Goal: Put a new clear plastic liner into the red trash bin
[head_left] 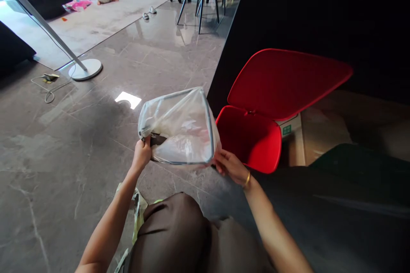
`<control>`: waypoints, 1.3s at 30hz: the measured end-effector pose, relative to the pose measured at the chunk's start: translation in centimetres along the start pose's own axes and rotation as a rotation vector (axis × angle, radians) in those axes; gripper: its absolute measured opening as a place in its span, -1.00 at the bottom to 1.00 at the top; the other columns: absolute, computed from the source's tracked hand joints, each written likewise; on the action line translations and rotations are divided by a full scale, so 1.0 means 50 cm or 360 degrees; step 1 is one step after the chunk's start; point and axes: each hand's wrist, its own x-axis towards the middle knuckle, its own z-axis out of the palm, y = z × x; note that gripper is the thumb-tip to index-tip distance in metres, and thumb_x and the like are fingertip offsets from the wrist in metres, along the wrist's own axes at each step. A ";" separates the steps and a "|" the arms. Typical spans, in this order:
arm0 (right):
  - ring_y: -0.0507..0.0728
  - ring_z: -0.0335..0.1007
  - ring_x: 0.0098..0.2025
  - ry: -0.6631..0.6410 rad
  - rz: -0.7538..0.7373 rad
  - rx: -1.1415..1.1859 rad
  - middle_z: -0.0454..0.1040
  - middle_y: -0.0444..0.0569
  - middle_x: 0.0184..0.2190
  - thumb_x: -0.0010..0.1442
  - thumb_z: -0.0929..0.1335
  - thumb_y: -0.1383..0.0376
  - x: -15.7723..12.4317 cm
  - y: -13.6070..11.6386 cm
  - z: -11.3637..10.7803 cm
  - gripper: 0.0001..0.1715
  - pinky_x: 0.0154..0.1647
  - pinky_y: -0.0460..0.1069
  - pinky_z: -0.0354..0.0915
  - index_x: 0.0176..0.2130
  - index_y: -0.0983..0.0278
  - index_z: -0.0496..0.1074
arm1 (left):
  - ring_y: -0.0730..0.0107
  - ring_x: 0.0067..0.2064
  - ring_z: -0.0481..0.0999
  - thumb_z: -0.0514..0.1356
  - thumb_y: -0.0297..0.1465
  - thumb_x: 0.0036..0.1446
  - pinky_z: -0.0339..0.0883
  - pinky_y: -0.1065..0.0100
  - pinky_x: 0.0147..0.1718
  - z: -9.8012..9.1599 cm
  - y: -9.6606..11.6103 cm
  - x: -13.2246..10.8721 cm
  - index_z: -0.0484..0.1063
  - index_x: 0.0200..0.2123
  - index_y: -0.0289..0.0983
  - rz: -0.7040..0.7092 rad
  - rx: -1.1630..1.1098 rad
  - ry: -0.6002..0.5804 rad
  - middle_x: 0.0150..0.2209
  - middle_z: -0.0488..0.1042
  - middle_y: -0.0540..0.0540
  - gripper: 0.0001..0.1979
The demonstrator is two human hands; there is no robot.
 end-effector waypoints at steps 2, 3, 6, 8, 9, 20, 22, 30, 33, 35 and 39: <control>-0.11 0.08 -0.74 0.0386 -0.0115 0.0015 0.29 -0.31 -0.69 -0.11 0.49 -0.09 0.016 0.001 0.009 -0.43 -0.76 -0.19 -0.04 -0.39 0.26 0.26 | 0.19 -0.32 0.51 -0.06 -0.07 0.18 0.30 0.35 -0.36 0.005 0.008 -0.008 0.44 -0.46 -0.31 0.0058 0.0066 -0.0135 -0.38 0.58 -0.21 -0.51; -0.10 0.09 -0.74 0.0552 -0.0177 0.0052 0.27 -0.33 -0.69 -0.10 0.48 -0.08 0.019 -0.002 0.015 -0.43 -0.76 -0.19 -0.03 -0.35 0.24 0.25 | 0.19 -0.33 0.51 -0.06 -0.09 0.18 0.30 0.35 -0.36 0.006 0.011 -0.013 0.44 -0.48 -0.30 0.0081 0.0114 -0.0173 -0.39 0.58 -0.21 -0.53; 0.00 0.34 -0.62 0.0858 -0.0365 0.0139 0.43 -0.24 -0.53 0.05 0.37 -0.12 -0.001 -0.027 0.036 -0.42 -0.65 -0.13 0.24 -0.15 0.20 0.22 | 0.20 -0.35 0.51 -0.06 -0.15 0.20 0.28 0.36 -0.39 0.001 0.011 -0.026 0.42 -0.50 -0.28 0.0072 0.0247 -0.0112 -0.40 0.58 -0.21 -0.57; 0.06 0.49 -0.48 0.0908 -0.0520 -0.0100 0.53 -0.10 -0.34 0.19 0.23 -0.15 -0.028 -0.044 0.054 -0.42 -0.55 -0.08 0.35 -0.01 0.20 0.20 | 0.20 -0.35 0.51 -0.06 -0.18 0.20 0.25 0.36 -0.41 -0.006 0.005 -0.031 0.41 -0.51 -0.26 0.0030 0.0319 -0.0012 -0.40 0.57 -0.21 -0.60; 0.08 0.52 -0.43 0.0885 -0.0595 -0.0355 0.55 -0.04 -0.28 0.22 0.20 -0.14 -0.041 -0.051 0.064 -0.39 -0.51 -0.07 0.37 0.05 0.21 0.21 | 0.21 -0.36 0.50 -0.06 -0.20 0.20 0.24 0.37 -0.43 -0.009 0.002 -0.033 0.39 -0.51 -0.25 0.0015 0.0339 0.0015 -0.41 0.56 -0.21 -0.62; 0.23 0.56 -0.23 0.0815 -0.0657 -0.2058 0.56 0.22 -0.06 0.34 0.18 0.18 0.028 -0.060 0.141 -0.52 -0.39 -0.03 0.27 0.13 0.37 0.31 | 0.51 -0.74 0.10 0.01 0.05 0.14 -0.01 0.45 -0.79 -0.023 -0.046 -0.077 0.22 -0.55 -0.20 -0.0334 -0.0319 -0.0214 -0.72 0.15 0.10 -0.54; 0.24 0.57 -0.28 0.0662 -0.0601 -0.2013 0.61 0.18 -0.26 0.36 0.13 0.23 0.038 -0.058 0.139 -0.55 -0.42 -0.04 0.23 0.09 0.39 0.35 | 0.48 -0.71 0.18 0.04 0.13 0.07 0.10 0.43 -0.75 -0.050 -0.060 -0.075 0.30 -0.50 -0.23 -0.0397 -0.0501 -0.0442 -0.68 0.26 0.06 -0.48; 0.25 0.60 -0.27 0.0641 -0.0428 -0.2180 0.63 0.19 -0.29 0.39 0.08 0.32 0.042 -0.067 0.136 -0.47 -0.36 -0.04 0.32 0.28 0.37 0.20 | 0.07 -0.21 0.55 0.11 0.09 0.08 0.39 0.22 -0.23 -0.229 -0.041 -0.041 0.47 -0.45 -0.25 -0.0210 0.0666 -0.0126 -0.36 0.57 -0.22 -0.50; 0.26 0.61 -0.23 0.0526 -0.0408 -0.2343 0.63 0.21 -0.25 0.38 0.09 0.36 0.040 -0.077 0.168 -0.43 -0.31 -0.01 0.38 0.32 0.36 0.13 | 0.16 -0.07 0.51 0.08 -0.19 0.21 0.34 0.25 -0.03 -0.160 0.023 -0.061 0.53 -0.33 -0.19 0.0699 0.0875 -0.0176 -0.22 0.57 -0.17 -0.71; 0.24 0.61 -0.20 0.0438 -0.0462 -0.2413 0.62 0.22 -0.22 0.37 0.10 0.39 0.037 -0.084 0.195 -0.42 -0.27 -0.03 0.40 0.34 0.37 0.10 | 0.25 -0.03 0.51 0.07 -0.42 0.19 0.33 0.33 0.01 -0.070 0.058 -0.060 0.54 -0.13 -0.16 0.0980 0.0971 -0.0819 -0.08 0.55 -0.16 -0.72; 0.21 0.61 -0.18 0.0256 -0.0607 -0.2420 0.61 0.19 -0.14 0.35 0.13 0.42 0.020 -0.093 0.237 -0.39 -0.22 -0.04 0.43 0.35 0.34 0.08 | 0.01 0.06 0.48 0.08 -0.60 0.16 0.37 0.18 -0.02 0.077 0.080 0.003 0.41 0.05 -0.47 0.0784 0.1429 -0.0986 0.05 0.42 -0.48 -0.62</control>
